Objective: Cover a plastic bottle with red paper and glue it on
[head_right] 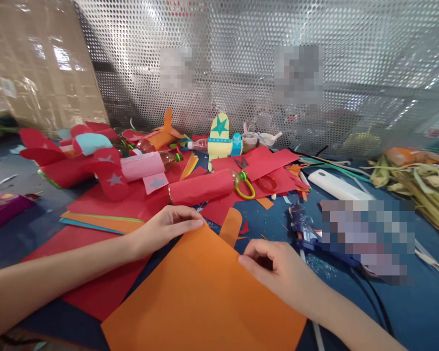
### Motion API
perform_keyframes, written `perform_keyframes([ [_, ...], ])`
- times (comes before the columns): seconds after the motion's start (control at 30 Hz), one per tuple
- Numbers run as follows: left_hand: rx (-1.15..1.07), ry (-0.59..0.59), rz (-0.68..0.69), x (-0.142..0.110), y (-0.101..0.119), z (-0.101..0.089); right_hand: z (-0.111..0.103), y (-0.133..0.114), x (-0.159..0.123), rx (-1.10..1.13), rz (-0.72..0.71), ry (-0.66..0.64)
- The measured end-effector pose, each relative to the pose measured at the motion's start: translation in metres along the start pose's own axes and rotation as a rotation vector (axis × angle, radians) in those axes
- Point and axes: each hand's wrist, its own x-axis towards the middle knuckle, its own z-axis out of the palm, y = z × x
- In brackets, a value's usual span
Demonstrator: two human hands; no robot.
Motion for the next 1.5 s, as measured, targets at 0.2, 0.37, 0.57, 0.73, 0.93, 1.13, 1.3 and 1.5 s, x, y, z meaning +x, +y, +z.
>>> perform_keyframes([
  [0.2,-0.122,-0.006,-0.081,-0.002,0.001,0.003,0.000,0.001,0.001,-0.018,-0.030,0.038],
  [0.37,-0.268,-0.001,-0.125,0.002,-0.001,0.000,-0.005,0.002,0.000,-0.004,-0.042,0.183],
  [0.57,-0.266,0.006,-0.197,0.001,0.002,-0.004,-0.010,0.009,0.001,-0.004,-0.035,0.296],
  [0.73,-0.229,-0.077,-0.199,0.000,0.002,-0.004,-0.009,0.010,0.003,-0.019,-0.037,0.289],
  [0.93,-0.175,0.019,-0.236,0.001,0.003,-0.002,-0.008,0.011,0.005,-0.018,-0.037,0.286],
  [1.13,-0.157,0.190,-0.265,0.002,0.003,-0.001,-0.009,0.007,0.004,-0.003,-0.038,0.290],
  [1.3,-0.143,0.218,-0.258,0.002,0.001,-0.002,-0.009,0.008,0.003,-0.027,-0.041,0.282],
  [1.5,-0.176,0.130,-0.255,0.001,0.003,-0.001,-0.008,0.011,0.004,-0.040,-0.049,0.276],
])
